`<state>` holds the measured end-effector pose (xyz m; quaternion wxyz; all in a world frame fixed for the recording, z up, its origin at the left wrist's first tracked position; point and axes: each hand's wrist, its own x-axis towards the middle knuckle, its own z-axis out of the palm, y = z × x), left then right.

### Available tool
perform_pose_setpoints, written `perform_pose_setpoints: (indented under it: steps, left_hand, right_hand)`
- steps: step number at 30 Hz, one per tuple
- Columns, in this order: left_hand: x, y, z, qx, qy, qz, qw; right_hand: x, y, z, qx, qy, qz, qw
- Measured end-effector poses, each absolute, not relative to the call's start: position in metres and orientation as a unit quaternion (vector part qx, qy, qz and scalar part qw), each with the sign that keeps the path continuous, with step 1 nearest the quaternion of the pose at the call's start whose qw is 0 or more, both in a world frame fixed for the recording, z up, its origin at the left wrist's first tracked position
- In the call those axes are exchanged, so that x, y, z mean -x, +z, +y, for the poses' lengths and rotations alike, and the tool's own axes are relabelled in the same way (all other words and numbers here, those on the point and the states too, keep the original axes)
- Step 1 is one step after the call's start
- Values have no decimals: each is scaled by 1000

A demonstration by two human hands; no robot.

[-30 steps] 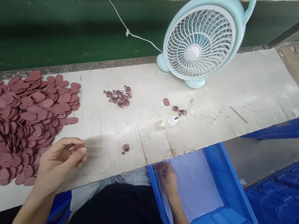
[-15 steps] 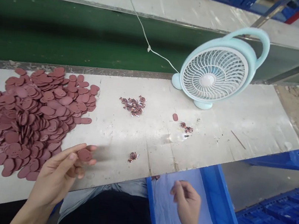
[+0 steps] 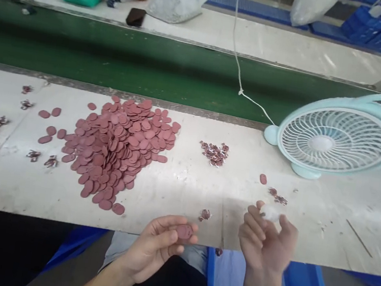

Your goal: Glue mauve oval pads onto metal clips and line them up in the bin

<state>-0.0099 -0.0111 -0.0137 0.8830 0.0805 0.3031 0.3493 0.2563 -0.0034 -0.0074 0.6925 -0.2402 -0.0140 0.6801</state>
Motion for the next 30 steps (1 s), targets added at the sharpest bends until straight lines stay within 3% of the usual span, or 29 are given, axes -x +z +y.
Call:
perform_pose_setpoints:
  steps: [3, 5, 17, 28, 30]
  left_hand:
    - [8, -13, -12, -71, 348, 301, 885]
    - [7, -13, -12, -77, 359, 305, 879]
    - [8, -12, -4, -102, 386, 369, 839]
    - [8, -15, -12, -166, 390, 312, 850]
    - [7, -17, -15, -175, 395, 305, 849]
  right_hand:
    - [-218, 16, -20, 425, 611, -105, 660]
    - [-194, 26, -27, 470, 593, -144, 638]
    - [-155, 25, -37, 480, 617, -227, 581]
    - [-145, 27, -43, 550, 428, -351, 626]
    - [-141, 22, -46, 562, 437, -359, 604]
